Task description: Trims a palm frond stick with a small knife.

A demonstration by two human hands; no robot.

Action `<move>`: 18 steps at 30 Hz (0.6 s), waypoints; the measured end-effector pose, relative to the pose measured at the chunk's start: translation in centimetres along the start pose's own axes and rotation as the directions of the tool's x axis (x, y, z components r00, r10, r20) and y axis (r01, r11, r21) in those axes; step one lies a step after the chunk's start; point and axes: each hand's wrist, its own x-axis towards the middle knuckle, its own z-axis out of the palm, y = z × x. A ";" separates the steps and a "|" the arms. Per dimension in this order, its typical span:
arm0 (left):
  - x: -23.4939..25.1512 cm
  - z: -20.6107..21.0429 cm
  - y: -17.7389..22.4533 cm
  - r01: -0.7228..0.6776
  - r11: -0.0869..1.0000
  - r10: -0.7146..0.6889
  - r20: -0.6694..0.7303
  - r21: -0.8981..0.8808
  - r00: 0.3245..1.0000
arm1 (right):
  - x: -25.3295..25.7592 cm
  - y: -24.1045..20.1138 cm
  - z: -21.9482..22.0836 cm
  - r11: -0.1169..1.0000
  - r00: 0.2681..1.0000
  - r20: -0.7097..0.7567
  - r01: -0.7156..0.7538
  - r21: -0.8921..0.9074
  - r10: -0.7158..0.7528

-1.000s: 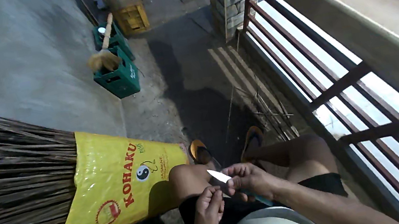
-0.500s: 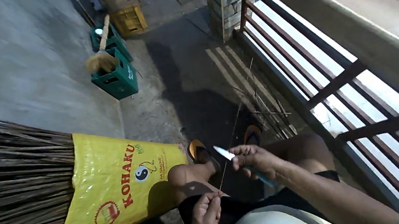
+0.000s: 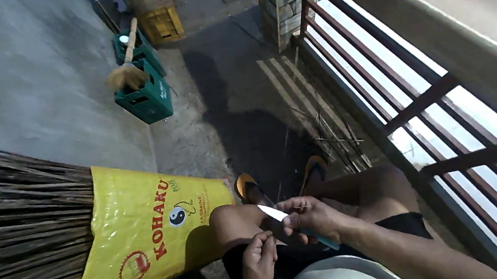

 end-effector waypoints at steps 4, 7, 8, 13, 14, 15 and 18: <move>-0.9 -1.0 -0.3 0.014 1.000 -0.014 -0.006 -0.004 1.000 | 0.0 -1.7 -2.4 0.999 0.988 -0.147 0.041 0.020 -0.037; -1.5 -1.6 -0.9 0.051 0.999 -0.051 0.005 0.009 0.999 | 0.4 -2.0 -4.1 0.989 0.975 -0.210 0.096 0.113 -0.070; -1.6 -1.8 -1.1 0.057 0.998 -0.057 0.007 0.006 0.998 | 0.4 -2.1 -4.4 0.988 0.973 -0.223 0.093 0.124 -0.064; -2.3 -3.1 -2.1 0.070 0.997 -0.070 0.004 0.031 0.998 | 0.3 -2.1 -4.4 0.992 0.981 -0.180 0.087 0.092 -0.069; -2.4 -3.3 -2.0 0.082 0.995 -0.083 0.013 0.051 0.996 | 0.3 -1.9 -4.1 0.994 0.985 -0.157 0.083 0.067 -0.071; -2.4 -3.5 -1.9 0.092 0.994 -0.093 0.020 0.060 0.995 | 0.2 -1.8 -3.6 0.996 0.989 -0.136 0.072 0.049 -0.065; -2.5 -3.7 -1.6 0.079 0.996 -0.080 0.026 0.037 0.996 | 0.0 -1.4 -2.3 0.999 0.997 -0.074 0.011 0.034 -0.008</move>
